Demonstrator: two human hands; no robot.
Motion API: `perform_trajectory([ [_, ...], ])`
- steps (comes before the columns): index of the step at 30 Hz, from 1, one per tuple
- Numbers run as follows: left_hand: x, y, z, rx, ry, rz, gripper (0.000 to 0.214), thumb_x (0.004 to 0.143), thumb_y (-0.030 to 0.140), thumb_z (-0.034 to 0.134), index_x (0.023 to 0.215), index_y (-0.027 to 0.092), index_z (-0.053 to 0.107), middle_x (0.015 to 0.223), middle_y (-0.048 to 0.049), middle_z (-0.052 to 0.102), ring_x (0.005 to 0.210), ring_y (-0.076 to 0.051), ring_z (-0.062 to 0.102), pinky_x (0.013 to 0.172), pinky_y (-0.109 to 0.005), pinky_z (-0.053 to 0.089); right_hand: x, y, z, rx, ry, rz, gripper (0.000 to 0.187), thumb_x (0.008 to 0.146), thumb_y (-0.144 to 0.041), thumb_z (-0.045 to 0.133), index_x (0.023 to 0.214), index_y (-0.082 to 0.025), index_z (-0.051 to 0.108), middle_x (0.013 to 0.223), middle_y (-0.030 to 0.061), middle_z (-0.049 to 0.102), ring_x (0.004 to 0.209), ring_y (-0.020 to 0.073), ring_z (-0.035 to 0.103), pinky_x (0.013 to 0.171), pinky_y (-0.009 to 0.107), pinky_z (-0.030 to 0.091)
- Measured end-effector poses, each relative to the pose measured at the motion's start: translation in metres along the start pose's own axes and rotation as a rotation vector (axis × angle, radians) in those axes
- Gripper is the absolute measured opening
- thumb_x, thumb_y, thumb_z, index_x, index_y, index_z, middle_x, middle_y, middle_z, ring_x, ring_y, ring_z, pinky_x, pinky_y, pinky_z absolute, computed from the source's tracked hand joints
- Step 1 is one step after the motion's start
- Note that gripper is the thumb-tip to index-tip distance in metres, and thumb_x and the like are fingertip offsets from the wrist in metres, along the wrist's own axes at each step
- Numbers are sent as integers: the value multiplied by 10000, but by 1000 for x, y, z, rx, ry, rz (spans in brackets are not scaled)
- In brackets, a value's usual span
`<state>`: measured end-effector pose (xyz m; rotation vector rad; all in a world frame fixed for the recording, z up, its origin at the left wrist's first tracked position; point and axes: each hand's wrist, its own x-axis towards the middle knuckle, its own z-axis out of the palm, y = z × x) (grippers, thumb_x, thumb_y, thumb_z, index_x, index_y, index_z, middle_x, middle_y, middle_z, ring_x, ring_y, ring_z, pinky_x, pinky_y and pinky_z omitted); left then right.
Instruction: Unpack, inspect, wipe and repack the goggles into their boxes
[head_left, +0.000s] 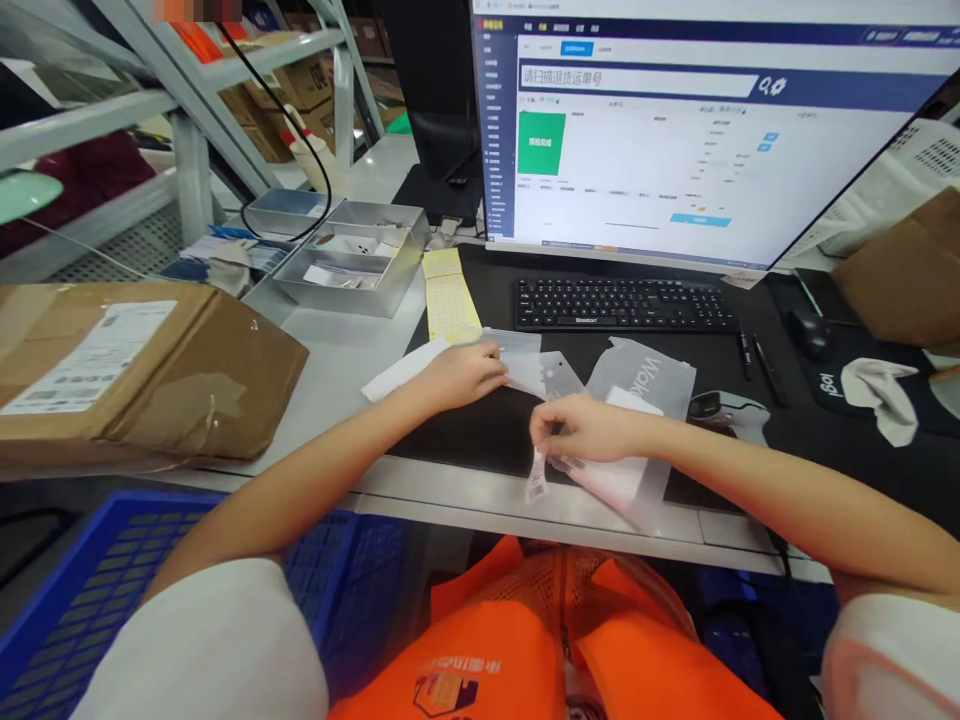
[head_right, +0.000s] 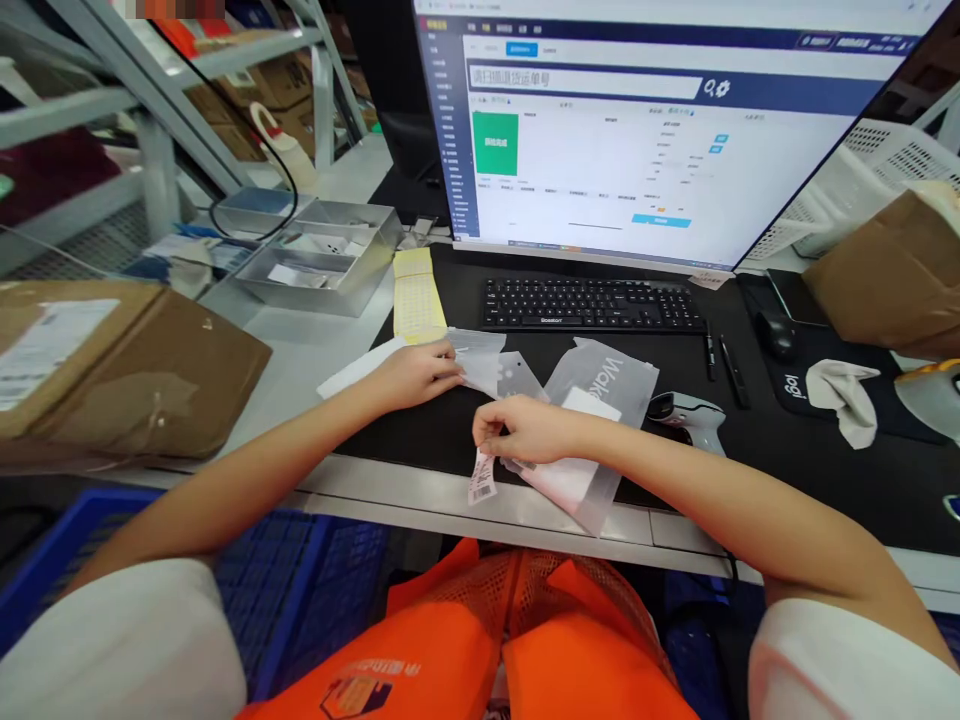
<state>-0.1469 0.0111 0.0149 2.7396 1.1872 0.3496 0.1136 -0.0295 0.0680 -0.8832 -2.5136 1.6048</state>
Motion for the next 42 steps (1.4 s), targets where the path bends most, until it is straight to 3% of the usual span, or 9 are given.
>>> perform_trajectory([
  [8, 19, -21, -37, -421, 133, -82, 303, 896, 420, 625, 825, 168, 778, 804, -47, 605, 738, -166, 587, 690, -288, 433, 28, -10, -5, -243, 261, -191, 147, 853, -86, 546, 810, -198, 631, 818, 13, 669, 752, 152, 579, 734, 291, 427],
  [14, -4, -27, -71, -116, 322, -399, 424, 930, 504, 536, 917, 149, 766, 882, -77, 664, 828, -212, 599, 784, -328, 447, 32, -25, -17, 440, 348, -84, 123, 811, -257, 721, 802, -193, 616, 742, -12, 616, 680, 125, 540, 669, 276, 416],
  [18, -52, -49, -78, -197, -47, -717, 562, 928, 640, 464, 868, 164, 757, 751, -70, 706, 714, -212, 622, 672, -305, 430, 28, -18, -2, 906, 484, 21, 275, 691, -323, 851, 776, -194, 623, 704, -29, 584, 643, 103, 509, 634, 249, 409],
  [21, -79, -63, -67, -491, -373, -648, 584, 909, 682, 458, 851, 195, 773, 831, -64, 759, 722, -183, 645, 656, -264, 440, 26, -13, 13, 1022, 611, 63, 298, 666, -321, 874, 760, -203, 618, 723, -29, 583, 667, 108, 522, 648, 246, 440],
  [23, -85, -61, -54, -665, -421, -614, 557, 903, 668, 478, 934, 198, 774, 888, -71, 759, 666, -155, 605, 608, -257, 430, 26, -12, 20, 1075, 658, 62, 301, 660, -309, 874, 765, -208, 611, 754, -28, 593, 689, 110, 536, 653, 243, 454],
  [29, -63, -29, -20, -1153, 9, -633, 388, 872, 557, 598, 893, 172, 644, 599, -1, 503, 532, -121, 452, 530, -265, 394, 34, -14, 26, 1039, 763, 14, 271, 709, -318, 822, 788, -225, 580, 741, -46, 560, 678, 103, 528, 670, 239, 466],
  [32, -55, -27, -23, -1219, 57, -670, 417, 889, 576, 565, 834, 163, 601, 604, -16, 514, 525, -122, 461, 539, -280, 425, 36, -14, 30, 1040, 739, 22, 289, 685, -314, 837, 772, -214, 581, 726, -46, 571, 677, 101, 542, 676, 241, 477],
  [39, -83, -37, -32, -669, -430, -679, 348, 862, 488, 564, 684, 189, 583, 638, -44, 618, 549, -170, 543, 523, -295, 386, 22, -10, 59, 957, 373, 201, 282, 667, -296, 861, 760, -167, 627, 691, -15, 655, 640, 98, 576, 635, 241, 449],
  [42, -99, -31, -25, -256, -383, -674, 360, 866, 500, 561, 668, 201, 573, 688, -61, 664, 593, -200, 575, 548, -310, 358, 23, -8, 59, 814, 290, 229, 215, 685, -240, 825, 765, -167, 640, 691, -8, 670, 645, 102, 578, 631, 246, 433],
])
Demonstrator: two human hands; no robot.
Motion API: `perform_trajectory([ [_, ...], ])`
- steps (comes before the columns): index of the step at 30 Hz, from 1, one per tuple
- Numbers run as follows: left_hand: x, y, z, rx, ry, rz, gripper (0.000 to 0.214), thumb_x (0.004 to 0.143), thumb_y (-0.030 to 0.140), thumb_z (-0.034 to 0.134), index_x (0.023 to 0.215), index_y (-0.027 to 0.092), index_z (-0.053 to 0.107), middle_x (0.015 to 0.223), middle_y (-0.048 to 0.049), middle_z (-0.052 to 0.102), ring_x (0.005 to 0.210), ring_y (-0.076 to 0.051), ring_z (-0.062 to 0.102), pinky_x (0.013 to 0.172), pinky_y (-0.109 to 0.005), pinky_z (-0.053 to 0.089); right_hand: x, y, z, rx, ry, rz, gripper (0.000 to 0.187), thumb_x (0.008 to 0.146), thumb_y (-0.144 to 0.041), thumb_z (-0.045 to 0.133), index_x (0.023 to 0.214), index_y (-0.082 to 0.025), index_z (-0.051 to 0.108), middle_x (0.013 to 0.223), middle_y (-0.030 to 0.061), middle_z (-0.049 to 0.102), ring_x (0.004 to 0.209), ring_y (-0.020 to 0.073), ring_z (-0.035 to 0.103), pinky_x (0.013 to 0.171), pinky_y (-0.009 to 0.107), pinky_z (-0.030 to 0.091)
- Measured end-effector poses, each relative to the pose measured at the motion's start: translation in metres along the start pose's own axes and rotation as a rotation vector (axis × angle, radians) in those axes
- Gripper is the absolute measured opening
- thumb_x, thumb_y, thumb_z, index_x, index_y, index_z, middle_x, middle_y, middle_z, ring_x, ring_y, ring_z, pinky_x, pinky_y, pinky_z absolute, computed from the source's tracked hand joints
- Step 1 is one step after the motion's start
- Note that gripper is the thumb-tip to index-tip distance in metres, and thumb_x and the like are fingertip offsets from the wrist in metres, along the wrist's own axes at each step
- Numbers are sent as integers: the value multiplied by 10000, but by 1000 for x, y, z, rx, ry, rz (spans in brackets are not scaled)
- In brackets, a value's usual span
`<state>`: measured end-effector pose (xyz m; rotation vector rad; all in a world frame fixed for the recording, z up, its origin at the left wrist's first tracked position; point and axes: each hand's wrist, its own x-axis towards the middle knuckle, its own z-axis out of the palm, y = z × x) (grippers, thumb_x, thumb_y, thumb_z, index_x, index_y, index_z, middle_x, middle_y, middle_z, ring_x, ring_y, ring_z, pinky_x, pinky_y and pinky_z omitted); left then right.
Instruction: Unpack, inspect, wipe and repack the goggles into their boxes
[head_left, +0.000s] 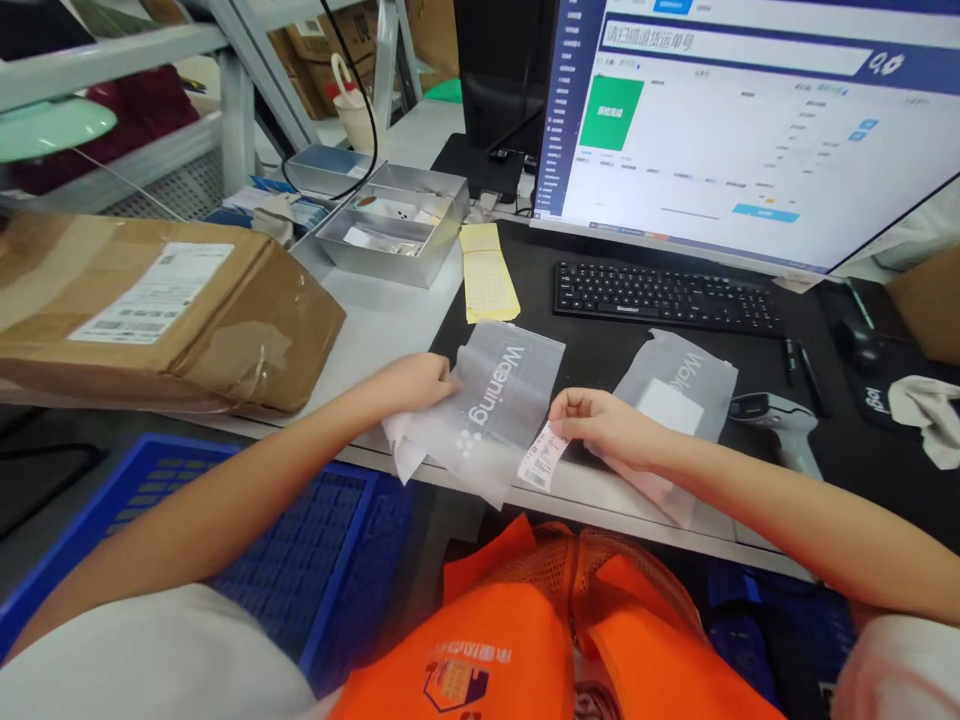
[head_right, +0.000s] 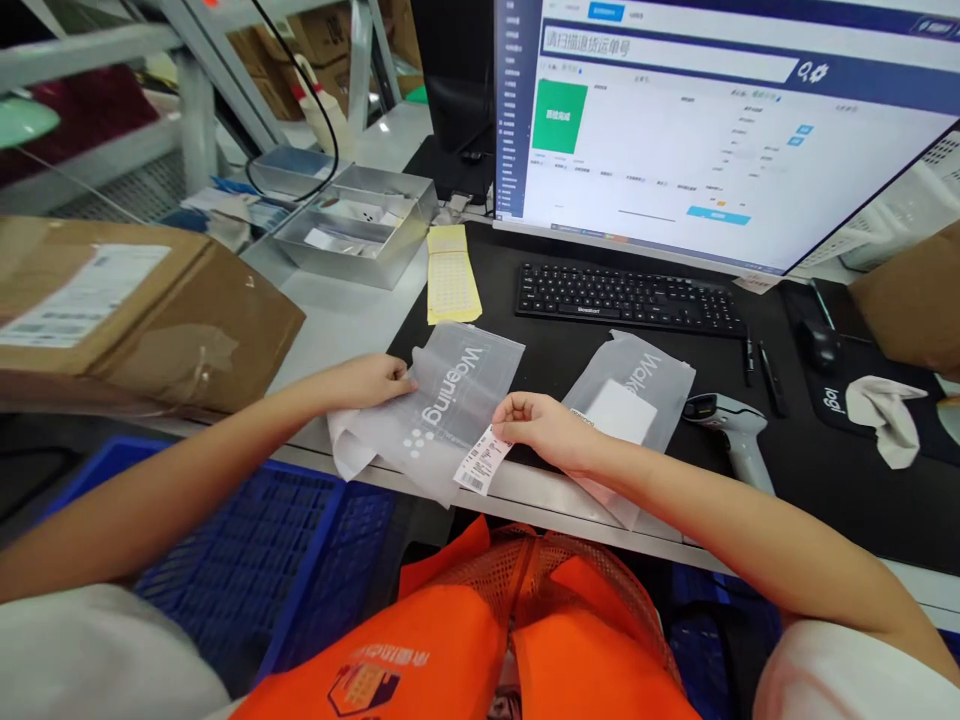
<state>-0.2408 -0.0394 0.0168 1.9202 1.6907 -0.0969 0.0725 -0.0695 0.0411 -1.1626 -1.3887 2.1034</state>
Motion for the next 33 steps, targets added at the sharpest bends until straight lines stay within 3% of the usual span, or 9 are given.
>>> perform_trajectory([
  [2, -8, 0, 8, 106, 104, -36, 345, 866, 509, 565, 703, 206, 581, 719, -72, 683, 617, -218, 589, 557, -316, 338, 11, -3, 1, -66, -11, -12, 203, 678, -210, 813, 785, -176, 644, 683, -18, 659, 648, 107, 577, 631, 251, 434],
  [6, -34, -3, 18, 92, 116, -58, 292, 853, 483, 593, 776, 203, 617, 747, -69, 700, 659, -228, 617, 573, -312, 334, 55, -11, 18, -132, -90, -59, 230, 671, -171, 790, 843, -189, 638, 655, -38, 633, 629, 108, 562, 617, 248, 428],
  [10, -78, -11, 27, 71, 231, -228, 477, 873, 618, 560, 1050, 187, 663, 870, -102, 731, 806, -292, 677, 639, -328, 396, 104, -28, 28, -200, -117, -94, 191, 686, -122, 760, 818, -176, 634, 630, -29, 618, 590, 102, 530, 587, 243, 405],
  [17, -140, 7, 74, -72, 330, -264, 491, 874, 557, 577, 1231, 227, 643, 1246, -120, 702, 1060, -308, 680, 871, -385, 487, 153, -60, -26, -63, -75, -65, 328, 614, -211, 871, 851, -154, 651, 744, 25, 674, 673, 157, 624, 680, 324, 511],
  [20, -166, 2, 80, -74, 197, -374, 456, 879, 623, 525, 1063, 254, 721, 1098, -114, 755, 1001, -339, 700, 795, -400, 482, 166, -61, -38, -67, -23, -105, 372, 587, -226, 894, 843, -166, 630, 720, -1, 656, 663, 136, 608, 696, 309, 504],
  [24, -198, -29, 89, -210, -17, -419, 379, 846, 591, 574, 867, 272, 778, 909, -72, 767, 866, -299, 694, 720, -355, 437, 180, -71, -42, -116, -39, -140, 350, 625, -262, 880, 855, -158, 637, 755, 1, 656, 691, 116, 596, 716, 276, 486],
  [28, -185, -31, 125, -755, 42, -285, 553, 800, 729, 545, 853, 217, 747, 652, -24, 628, 606, -183, 544, 588, -284, 357, 192, -91, -40, -218, -106, -58, 309, 670, -247, 837, 905, -145, 664, 751, 26, 652, 695, 153, 606, 694, 309, 504],
  [30, -163, -14, 146, -1062, 145, -316, 693, 738, 847, 488, 744, 180, 677, 519, 21, 462, 487, -126, 378, 527, -261, 274, 197, -99, -37, -257, -146, -7, 285, 699, -251, 813, 926, -151, 673, 756, 36, 653, 708, 180, 620, 686, 332, 524],
  [33, -133, 14, 167, -1205, 262, -388, 731, 716, 902, 413, 490, 207, 429, 454, 43, 305, 457, -94, 264, 514, -261, 221, 201, -105, -34, -351, -220, 44, 232, 735, -260, 795, 917, -159, 692, 723, 33, 636, 687, 174, 607, 652, 304, 524],
])
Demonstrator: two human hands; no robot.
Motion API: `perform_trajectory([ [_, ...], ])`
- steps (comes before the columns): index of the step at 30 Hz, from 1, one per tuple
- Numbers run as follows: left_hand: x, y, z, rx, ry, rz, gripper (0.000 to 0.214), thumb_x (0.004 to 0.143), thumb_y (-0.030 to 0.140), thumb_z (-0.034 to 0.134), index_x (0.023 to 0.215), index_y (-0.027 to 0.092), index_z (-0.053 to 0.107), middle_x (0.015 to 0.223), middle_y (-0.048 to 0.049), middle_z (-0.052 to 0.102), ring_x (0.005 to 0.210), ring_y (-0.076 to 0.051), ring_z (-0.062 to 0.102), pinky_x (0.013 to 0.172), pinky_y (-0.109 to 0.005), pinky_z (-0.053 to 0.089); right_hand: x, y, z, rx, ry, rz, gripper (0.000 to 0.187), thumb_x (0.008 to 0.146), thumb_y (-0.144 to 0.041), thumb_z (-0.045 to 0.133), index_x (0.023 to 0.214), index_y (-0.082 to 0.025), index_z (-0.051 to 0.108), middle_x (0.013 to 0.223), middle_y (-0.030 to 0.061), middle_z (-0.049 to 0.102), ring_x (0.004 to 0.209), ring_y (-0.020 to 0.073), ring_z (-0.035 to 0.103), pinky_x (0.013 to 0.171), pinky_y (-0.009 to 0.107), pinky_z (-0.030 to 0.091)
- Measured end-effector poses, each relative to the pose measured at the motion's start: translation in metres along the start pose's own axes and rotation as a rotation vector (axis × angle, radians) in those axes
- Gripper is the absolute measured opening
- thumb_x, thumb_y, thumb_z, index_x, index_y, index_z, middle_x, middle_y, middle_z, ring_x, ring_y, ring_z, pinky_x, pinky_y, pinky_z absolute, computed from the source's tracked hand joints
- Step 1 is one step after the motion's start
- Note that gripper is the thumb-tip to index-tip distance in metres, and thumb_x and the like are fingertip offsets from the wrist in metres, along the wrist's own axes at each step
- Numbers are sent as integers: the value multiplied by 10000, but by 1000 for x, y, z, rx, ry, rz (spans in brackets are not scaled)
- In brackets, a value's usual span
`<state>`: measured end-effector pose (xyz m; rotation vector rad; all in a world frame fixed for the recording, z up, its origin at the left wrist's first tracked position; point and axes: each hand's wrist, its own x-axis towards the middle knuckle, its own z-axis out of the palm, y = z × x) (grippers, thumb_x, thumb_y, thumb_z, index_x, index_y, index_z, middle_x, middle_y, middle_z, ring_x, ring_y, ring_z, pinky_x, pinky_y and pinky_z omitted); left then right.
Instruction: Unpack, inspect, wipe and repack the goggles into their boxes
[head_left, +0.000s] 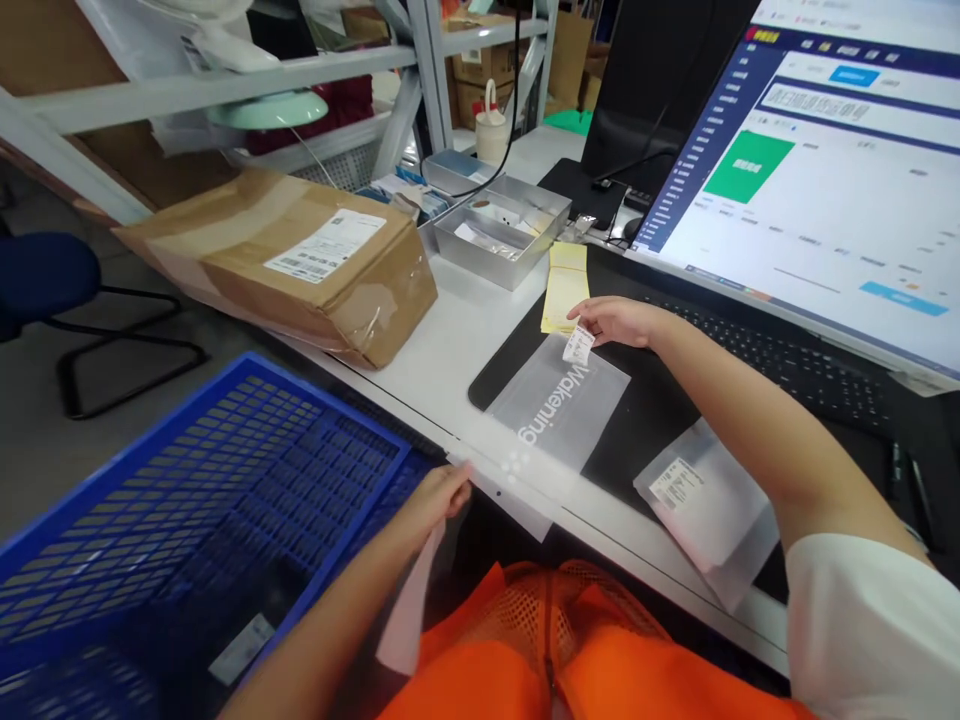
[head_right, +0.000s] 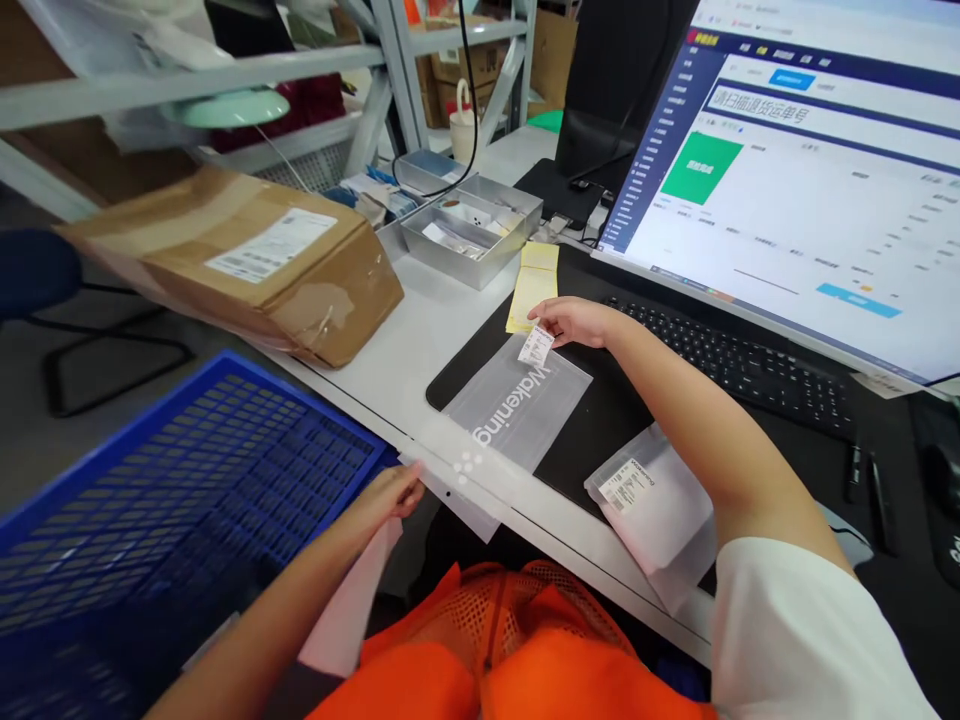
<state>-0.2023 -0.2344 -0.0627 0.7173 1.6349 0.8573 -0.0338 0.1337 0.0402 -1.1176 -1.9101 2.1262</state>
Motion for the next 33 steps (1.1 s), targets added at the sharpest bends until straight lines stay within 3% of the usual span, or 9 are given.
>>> perform_trajectory([
  [4, -4, -2, 14, 82, 145, 29, 666, 787, 808, 436, 527, 198, 495, 483, 19, 375, 499, -127, 348, 551, -278, 267, 6, 0, 0, -123, -42, -22, 199, 735, -254, 816, 881, -166, 713, 689, 16, 616, 638, 131, 561, 615, 239, 495],
  [7, -23, 8, -6, 361, 367, 155, 583, 866, 674, 453, 532, 198, 499, 516, -7, 455, 552, -154, 423, 579, -290, 281, 13, 2, -2, -106, -79, -21, 228, 748, -274, 814, 915, -157, 712, 697, 21, 620, 641, 134, 573, 606, 232, 504],
  [10, -32, 49, -31, 586, 547, 305, 508, 924, 556, 457, 572, 196, 521, 560, -6, 522, 580, -154, 457, 599, -289, 301, 22, 6, -9, -67, -106, -1, 237, 783, -291, 785, 946, -141, 701, 688, 21, 608, 635, 145, 589, 587, 236, 524],
  [13, -1, 120, -37, 749, 392, 394, 427, 924, 542, 520, 737, 195, 684, 675, -15, 648, 656, -169, 535, 638, -284, 330, 29, 9, -19, -6, -137, 27, 218, 839, -328, 721, 946, -141, 684, 705, 30, 614, 647, 167, 616, 585, 263, 556],
  [15, 43, 168, -26, 804, 203, 386, 351, 908, 491, 569, 858, 192, 744, 749, -21, 691, 699, -170, 548, 644, -275, 327, 33, 11, -25, 48, -161, 49, 213, 874, -345, 671, 941, -143, 674, 738, 48, 636, 669, 179, 635, 597, 277, 576],
  [18, 118, 214, 2, 789, 87, 336, 305, 864, 415, 634, 822, 135, 748, 733, -22, 672, 678, -139, 526, 665, -259, 341, 35, 14, -29, 142, -195, 72, 229, 921, -356, 595, 943, -141, 669, 755, 60, 649, 672, 183, 642, 600, 286, 587],
  [22, 176, 225, 29, 771, 21, 249, 293, 796, 380, 711, 656, 125, 673, 587, 2, 576, 562, -116, 476, 599, -261, 333, 33, 18, -29, 194, -188, 65, 204, 915, -320, 601, 910, -128, 669, 755, 67, 659, 674, 179, 646, 610, 287, 582],
  [28, 193, 227, 36, 659, -2, 311, 224, 793, 322, 702, 673, 180, 577, 617, 18, 566, 548, -116, 473, 565, -250, 355, -3, 5, -46, 147, -109, -159, 227, 694, -119, 817, 880, -134, 686, 701, 4, 649, 630, 117, 586, 612, 223, 515],
  [33, 222, 250, 49, 691, 92, 383, 216, 844, 358, 668, 746, 184, 586, 700, -19, 600, 630, -152, 530, 632, -275, 398, -50, -13, -68, 109, -79, -289, 289, 673, -158, 865, 914, -142, 707, 657, -31, 616, 613, 92, 553, 585, 196, 475],
])
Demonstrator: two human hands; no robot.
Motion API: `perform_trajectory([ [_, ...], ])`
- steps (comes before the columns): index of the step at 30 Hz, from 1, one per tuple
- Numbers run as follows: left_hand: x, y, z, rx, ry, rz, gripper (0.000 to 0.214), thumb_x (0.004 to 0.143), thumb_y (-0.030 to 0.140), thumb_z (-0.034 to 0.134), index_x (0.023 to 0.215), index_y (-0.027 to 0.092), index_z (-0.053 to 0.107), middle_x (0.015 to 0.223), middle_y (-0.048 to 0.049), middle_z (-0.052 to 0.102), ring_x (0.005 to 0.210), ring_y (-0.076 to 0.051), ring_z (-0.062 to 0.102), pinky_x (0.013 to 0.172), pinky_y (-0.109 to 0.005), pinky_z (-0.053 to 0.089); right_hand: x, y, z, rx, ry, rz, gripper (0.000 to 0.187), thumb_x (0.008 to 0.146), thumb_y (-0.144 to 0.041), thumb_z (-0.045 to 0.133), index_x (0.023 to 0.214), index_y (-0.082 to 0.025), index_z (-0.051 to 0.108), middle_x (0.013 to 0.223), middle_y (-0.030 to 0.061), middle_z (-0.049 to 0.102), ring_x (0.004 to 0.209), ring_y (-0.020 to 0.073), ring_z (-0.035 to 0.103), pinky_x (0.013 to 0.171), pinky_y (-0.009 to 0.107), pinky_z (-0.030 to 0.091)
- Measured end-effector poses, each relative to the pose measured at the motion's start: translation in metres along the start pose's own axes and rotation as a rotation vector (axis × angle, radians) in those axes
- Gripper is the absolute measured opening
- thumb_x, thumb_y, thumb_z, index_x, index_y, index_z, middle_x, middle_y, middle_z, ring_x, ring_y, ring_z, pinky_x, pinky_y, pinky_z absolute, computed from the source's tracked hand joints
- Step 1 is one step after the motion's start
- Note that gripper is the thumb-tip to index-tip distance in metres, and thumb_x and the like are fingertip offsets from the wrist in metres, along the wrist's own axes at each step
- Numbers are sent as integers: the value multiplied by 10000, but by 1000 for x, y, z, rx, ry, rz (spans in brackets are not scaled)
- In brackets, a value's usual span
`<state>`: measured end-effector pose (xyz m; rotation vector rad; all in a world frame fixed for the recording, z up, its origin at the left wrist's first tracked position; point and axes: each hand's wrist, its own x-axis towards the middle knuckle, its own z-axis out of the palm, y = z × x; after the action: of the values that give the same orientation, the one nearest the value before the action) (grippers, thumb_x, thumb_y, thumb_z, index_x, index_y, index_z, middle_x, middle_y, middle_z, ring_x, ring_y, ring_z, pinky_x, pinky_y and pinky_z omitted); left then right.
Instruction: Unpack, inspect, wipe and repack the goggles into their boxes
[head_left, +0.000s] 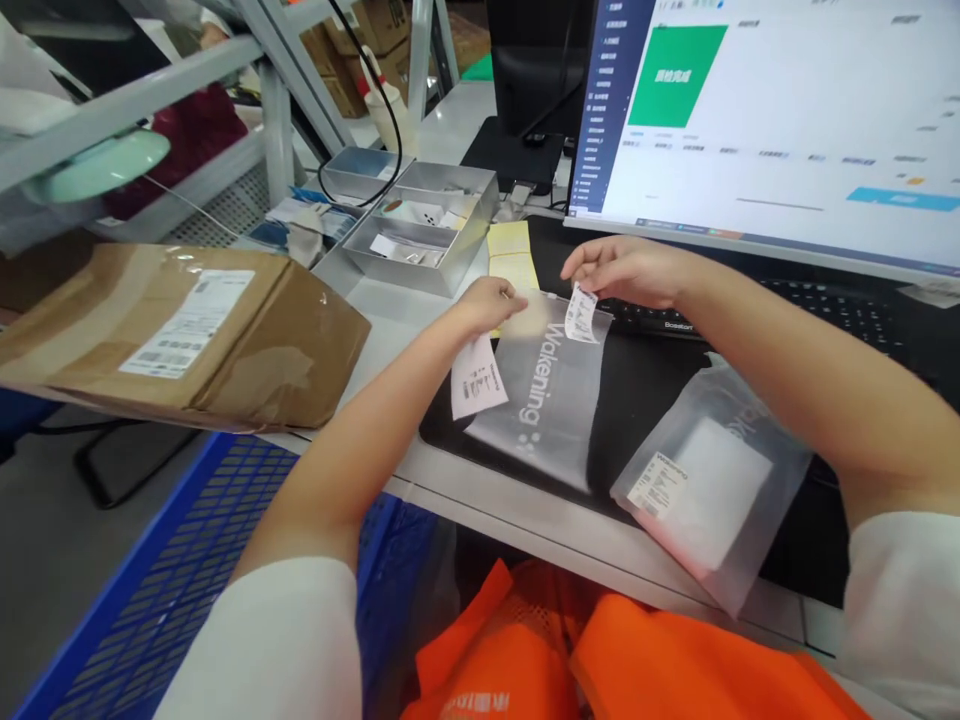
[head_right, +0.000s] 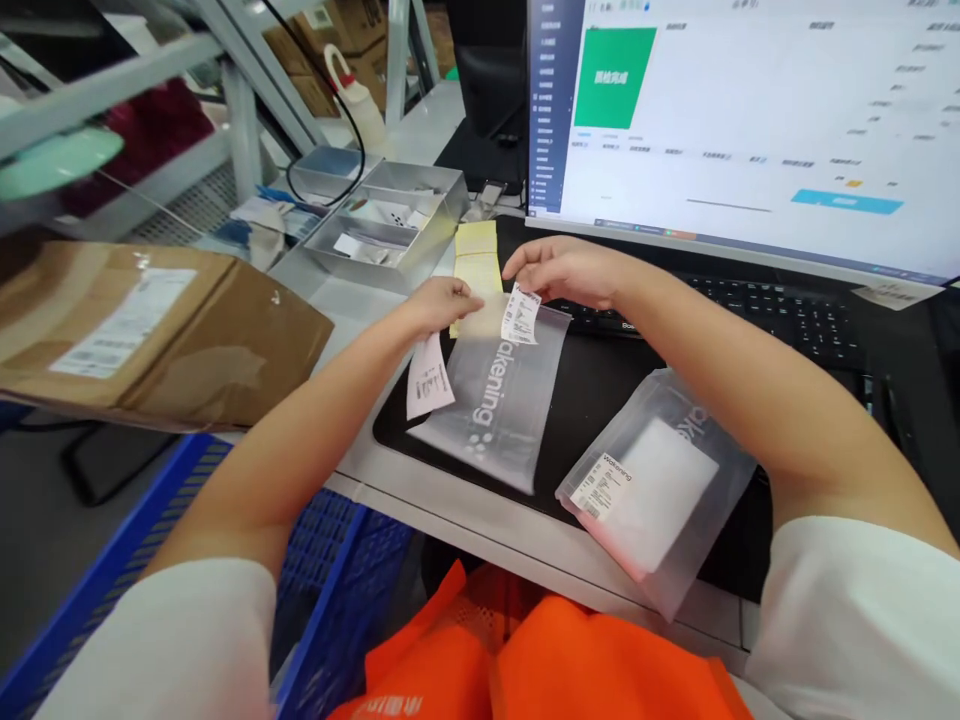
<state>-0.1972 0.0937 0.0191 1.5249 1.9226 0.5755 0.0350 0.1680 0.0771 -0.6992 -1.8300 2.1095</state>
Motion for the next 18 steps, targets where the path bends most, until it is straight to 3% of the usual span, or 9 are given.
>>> perform_trajectory([
  [2, 10, 3, 3, 73, 26, 2, 187, 797, 324, 727, 768, 171, 624, 772, -53, 637, 731, -193, 586, 700, -297, 421, -8, -2, 4, -25, 25, 4, 290, 664, -144, 862, 912, -139, 712, 649, -29, 618, 611, 89, 554, 570, 186, 458],
  [4, 9, 5, 7, 135, 66, 7, 265, 747, 298, 777, 941, 150, 673, 942, -105, 683, 897, -253, 627, 788, -320, 438, -11, 5, 16, -43, 46, 35, 281, 652, -119, 851, 896, -137, 715, 667, -15, 640, 620, 92, 564, 561, 182, 450],
  [6, -7, 4, 7, 206, 101, 28, 537, 730, 316, 799, 1210, 150, 627, 1105, -138, 686, 1020, -295, 629, 846, -339, 444, -9, 18, 32, -35, 53, 80, 264, 642, -90, 827, 875, -140, 714, 682, -4, 654, 628, 99, 575, 562, 188, 457],
  [8, -32, 2, 5, 320, 96, 90, 639, 763, 379, 774, 1338, 189, 571, 1141, -131, 696, 1036, -304, 640, 846, -343, 452, -6, 33, 48, 9, 37, 133, 235, 649, -73, 791, 857, -143, 708, 666, -10, 642, 612, 103, 571, 569, 200, 474],
  [10, -62, -2, -2, 456, 10, 187, 529, 803, 441, 733, 1278, 226, 645, 1074, -108, 728, 978, -297, 664, 800, -334, 455, -1, 47, 60, 80, 13, 190, 192, 672, -80, 753, 842, -150, 694, 653, -12, 631, 595, 110, 572, 574, 216, 495],
  [13, -107, -11, -15, 595, -227, 304, 301, 816, 442, 716, 1046, 256, 775, 984, -80, 764, 904, -277, 684, 730, -315, 435, 7, 63, 67, 162, 5, 258, 142, 711, -104, 713, 837, -156, 672, 689, 9, 652, 620, 133, 611, 585, 237, 528],
  [15, -135, -16, -23, 615, -362, 311, 201, 787, 399, 744, 937, 280, 805, 941, -59, 779, 859, -255, 692, 702, -304, 425, 11, 71, 66, 174, 7, 283, 130, 731, -110, 702, 848, -152, 667, 716, 25, 664, 654, 148, 637, 600, 247, 549],
  [18, -179, -20, -32, 548, -467, 247, 121, 729, 324, 786, 845, 308, 818, 893, -46, 787, 778, -237, 696, 671, -305, 418, 16, 78, 63, 157, 2, 301, 133, 742, -106, 719, 858, -147, 668, 725, 30, 667, 667, 148, 643, 608, 246, 562],
])
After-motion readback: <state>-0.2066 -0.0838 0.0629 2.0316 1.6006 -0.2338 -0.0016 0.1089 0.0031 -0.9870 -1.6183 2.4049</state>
